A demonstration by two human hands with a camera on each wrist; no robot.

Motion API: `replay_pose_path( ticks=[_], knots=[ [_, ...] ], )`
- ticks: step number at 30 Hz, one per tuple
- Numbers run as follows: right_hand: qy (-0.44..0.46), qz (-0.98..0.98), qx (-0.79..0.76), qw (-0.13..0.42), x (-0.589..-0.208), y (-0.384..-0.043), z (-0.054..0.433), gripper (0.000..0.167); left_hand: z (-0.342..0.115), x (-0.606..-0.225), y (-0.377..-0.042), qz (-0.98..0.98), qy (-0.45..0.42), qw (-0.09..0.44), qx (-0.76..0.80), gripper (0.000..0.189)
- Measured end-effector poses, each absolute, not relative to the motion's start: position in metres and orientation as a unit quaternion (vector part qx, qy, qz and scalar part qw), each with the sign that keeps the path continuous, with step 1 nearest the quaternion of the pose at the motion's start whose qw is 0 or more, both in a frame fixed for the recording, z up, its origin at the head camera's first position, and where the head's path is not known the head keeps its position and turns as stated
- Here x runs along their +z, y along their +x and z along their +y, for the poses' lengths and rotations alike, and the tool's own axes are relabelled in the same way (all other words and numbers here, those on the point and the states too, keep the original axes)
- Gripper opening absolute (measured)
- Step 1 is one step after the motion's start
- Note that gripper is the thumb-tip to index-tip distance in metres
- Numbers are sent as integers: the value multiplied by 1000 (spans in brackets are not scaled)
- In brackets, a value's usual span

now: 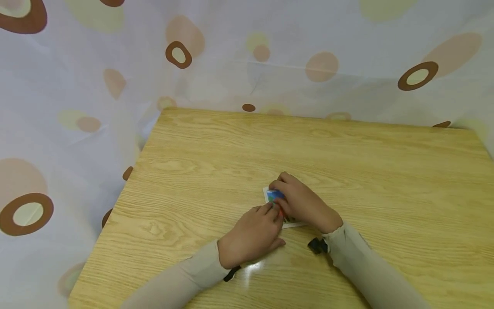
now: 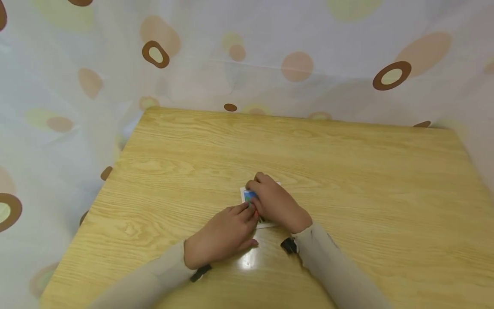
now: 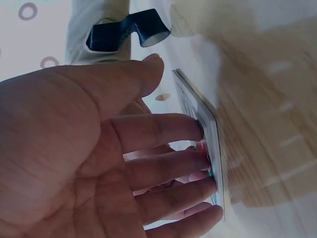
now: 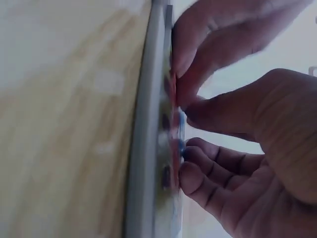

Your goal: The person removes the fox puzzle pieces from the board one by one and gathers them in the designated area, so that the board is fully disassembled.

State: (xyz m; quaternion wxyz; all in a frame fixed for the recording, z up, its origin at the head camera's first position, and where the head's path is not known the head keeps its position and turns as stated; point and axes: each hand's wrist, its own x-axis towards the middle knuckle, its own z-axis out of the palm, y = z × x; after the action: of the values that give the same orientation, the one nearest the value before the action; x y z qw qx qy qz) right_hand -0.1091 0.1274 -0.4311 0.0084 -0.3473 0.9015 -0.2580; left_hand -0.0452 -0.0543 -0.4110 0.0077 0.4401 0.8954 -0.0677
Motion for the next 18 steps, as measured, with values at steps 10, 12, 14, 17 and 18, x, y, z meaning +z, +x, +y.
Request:
replay_pose_path(
  ticks=[10,12,14,17,18],
  knots=[
    [-334,902,-264,68,-430,-120,124,21,-56,-409,-45,895,441,14,-65,60],
    [-331,904,-258,83,-429,-120,123,20,-56,-409,-44,894,443,12,-63,60],
    [-326,905,-255,99,-428,-120,120,19,-56,-409,-44,894,444,9,-65,60],
    [-318,903,-261,122,-426,-121,118,18,-56,-408,-44,894,444,11,-64,57],
    [-314,903,-263,127,-425,-120,117,17,-56,-408,-44,894,444,13,-63,57]
  ],
)
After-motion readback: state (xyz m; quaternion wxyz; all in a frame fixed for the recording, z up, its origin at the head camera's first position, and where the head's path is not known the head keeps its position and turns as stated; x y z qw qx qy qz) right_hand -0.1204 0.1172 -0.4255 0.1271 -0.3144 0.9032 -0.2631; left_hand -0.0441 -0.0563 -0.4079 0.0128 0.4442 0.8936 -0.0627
